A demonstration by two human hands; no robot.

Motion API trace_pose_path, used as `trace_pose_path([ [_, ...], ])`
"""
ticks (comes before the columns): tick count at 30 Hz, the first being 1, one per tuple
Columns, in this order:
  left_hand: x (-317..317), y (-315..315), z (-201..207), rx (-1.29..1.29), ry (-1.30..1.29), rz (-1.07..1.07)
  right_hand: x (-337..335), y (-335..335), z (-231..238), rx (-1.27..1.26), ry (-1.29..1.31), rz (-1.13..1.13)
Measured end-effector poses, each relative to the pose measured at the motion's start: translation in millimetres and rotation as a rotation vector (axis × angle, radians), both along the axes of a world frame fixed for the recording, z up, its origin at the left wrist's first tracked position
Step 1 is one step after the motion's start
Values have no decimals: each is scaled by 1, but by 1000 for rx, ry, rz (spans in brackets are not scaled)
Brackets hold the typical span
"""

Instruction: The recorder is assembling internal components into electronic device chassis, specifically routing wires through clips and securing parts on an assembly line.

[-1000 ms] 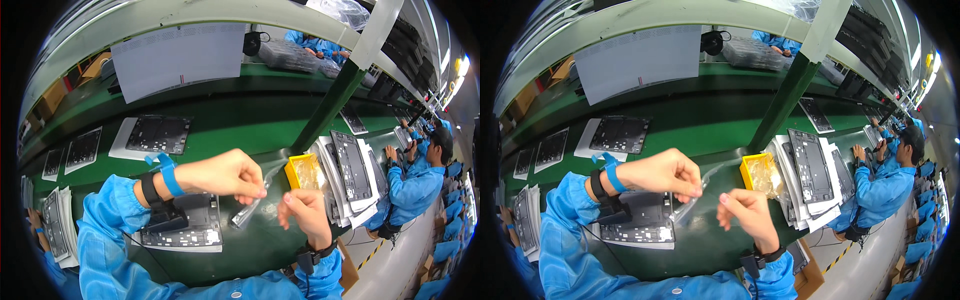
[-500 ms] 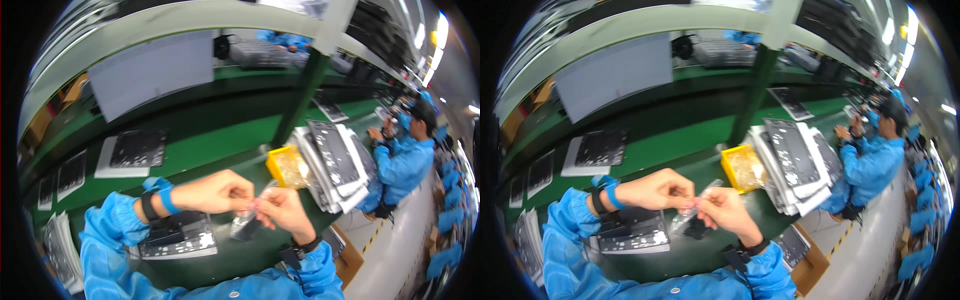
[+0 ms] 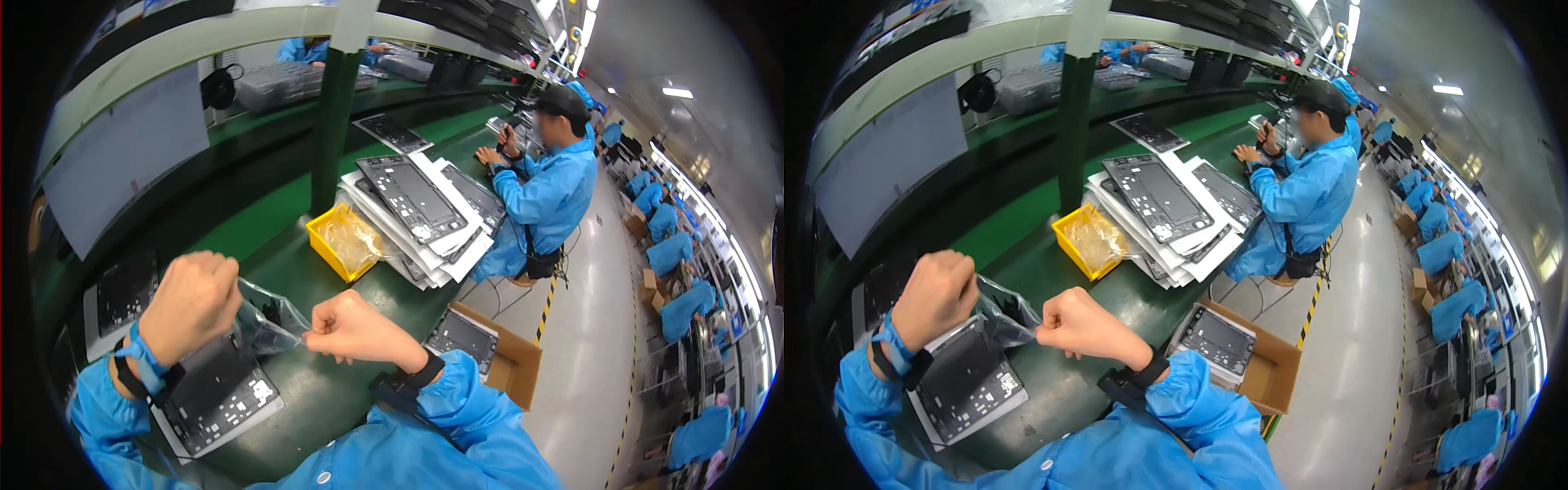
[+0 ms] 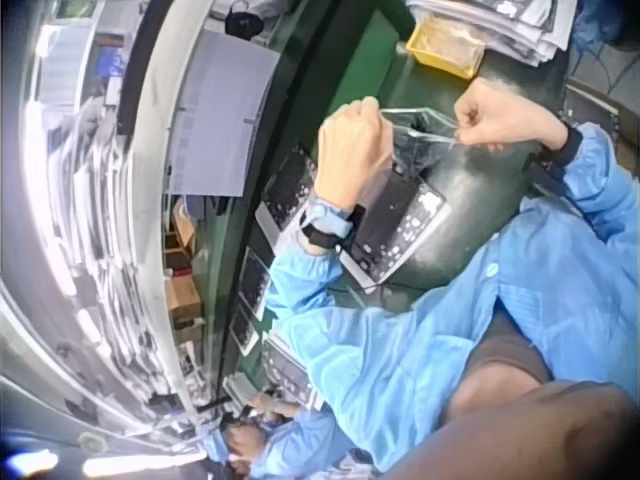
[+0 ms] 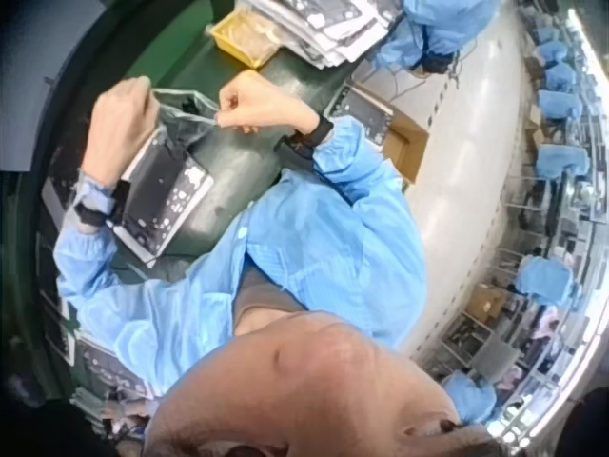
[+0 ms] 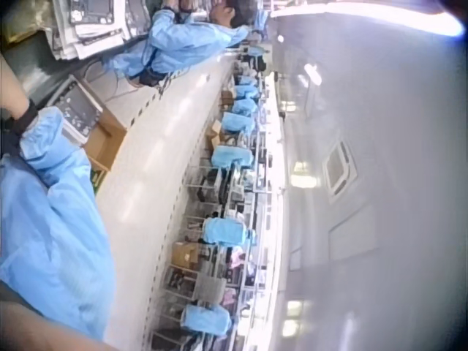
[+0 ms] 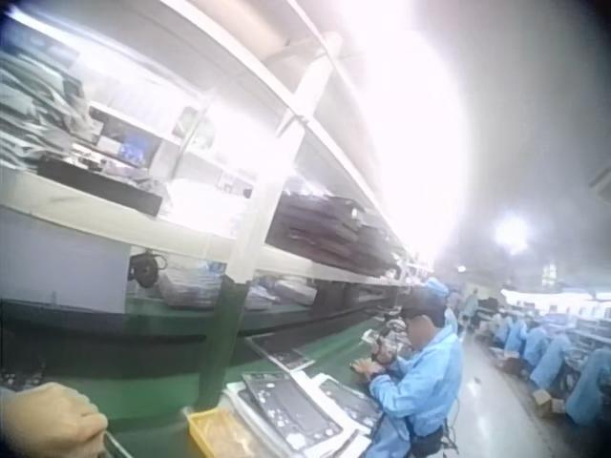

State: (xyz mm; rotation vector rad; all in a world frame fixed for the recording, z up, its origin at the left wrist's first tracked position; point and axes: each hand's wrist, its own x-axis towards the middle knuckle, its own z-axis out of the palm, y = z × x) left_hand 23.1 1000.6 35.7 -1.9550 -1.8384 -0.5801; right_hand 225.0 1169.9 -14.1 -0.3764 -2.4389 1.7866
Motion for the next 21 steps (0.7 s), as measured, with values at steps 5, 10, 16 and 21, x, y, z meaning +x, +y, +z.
trace_pose_path([
  [5, -4, -1, 1, 31, -95, 27, 1, -8, -32, -63, 65, -66],
  [10, -4, 4, 15, -44, -503, -211, 17, 2, -96, -466, 402, -337],
  [16, -7, 23, 37, -46, -1048, -280, -6, -20, -123, -1463, 272, -171],
  [21, -69, 21, -32, -17, -1299, -196, -25, -36, -117, -1454, 287, -118],
])
